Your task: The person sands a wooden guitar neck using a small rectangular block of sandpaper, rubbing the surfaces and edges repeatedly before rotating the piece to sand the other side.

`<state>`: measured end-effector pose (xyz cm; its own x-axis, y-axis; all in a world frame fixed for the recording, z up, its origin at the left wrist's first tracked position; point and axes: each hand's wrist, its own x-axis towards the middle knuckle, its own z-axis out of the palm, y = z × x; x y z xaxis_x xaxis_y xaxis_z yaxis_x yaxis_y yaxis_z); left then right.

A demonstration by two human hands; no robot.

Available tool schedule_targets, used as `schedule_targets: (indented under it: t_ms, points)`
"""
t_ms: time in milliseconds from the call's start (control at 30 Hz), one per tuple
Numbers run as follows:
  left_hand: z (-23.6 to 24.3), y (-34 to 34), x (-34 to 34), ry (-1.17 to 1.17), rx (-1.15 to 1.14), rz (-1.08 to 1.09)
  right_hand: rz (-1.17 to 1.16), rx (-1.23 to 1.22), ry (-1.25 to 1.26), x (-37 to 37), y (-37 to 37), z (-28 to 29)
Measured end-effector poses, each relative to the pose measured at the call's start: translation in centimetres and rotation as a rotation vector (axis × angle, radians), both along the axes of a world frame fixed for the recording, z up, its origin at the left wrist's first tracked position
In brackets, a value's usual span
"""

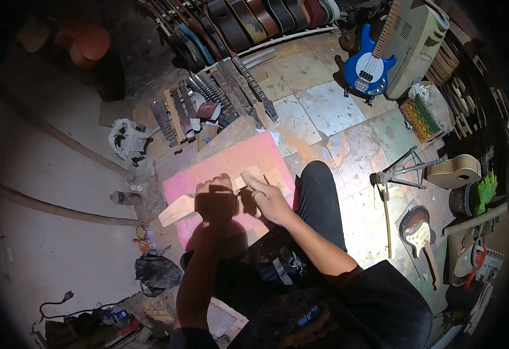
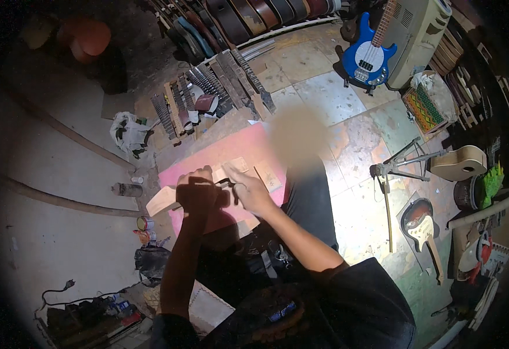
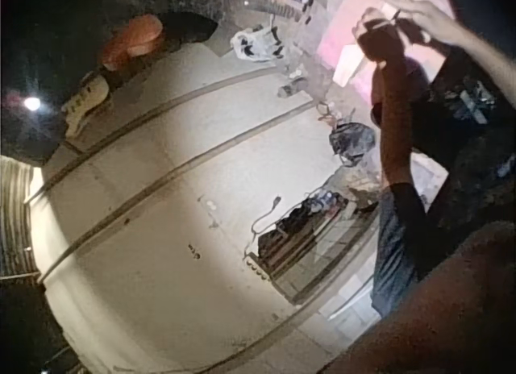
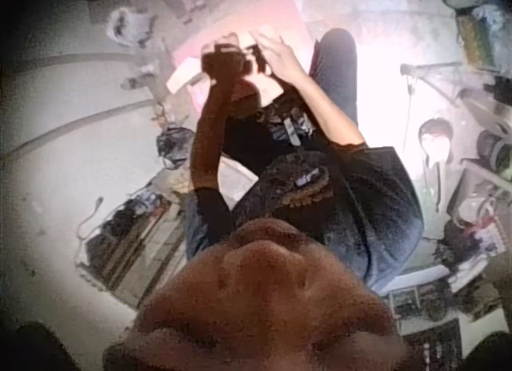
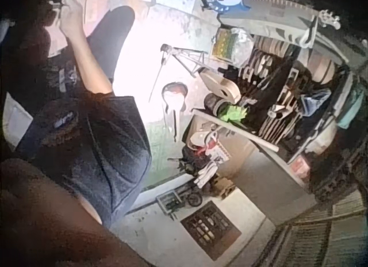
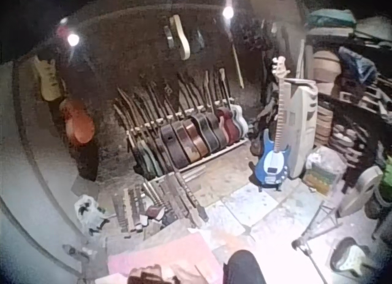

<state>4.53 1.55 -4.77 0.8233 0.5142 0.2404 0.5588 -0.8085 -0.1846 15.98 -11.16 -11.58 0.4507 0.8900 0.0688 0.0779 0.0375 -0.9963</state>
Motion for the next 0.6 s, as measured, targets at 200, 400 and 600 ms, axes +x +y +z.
schedule_targets:
  t_ms: [200, 400, 600]
  points:
    - [1.0, -0.1, 0.9, 0.058, -0.066, 0.047, -0.001, 0.067, 0.025, 0.2, 0.5, 1.0]
    - [0.5, -0.7, 0.9, -0.081, 0.028, -0.069, -0.045, -0.119, -0.307, 1.9, 0.4, -2.0]
    - [-0.9, -0.2, 0.3, -0.074, 0.142, -0.048, -0.080, -0.073, -0.437, 1.9, 0.1, -0.6]
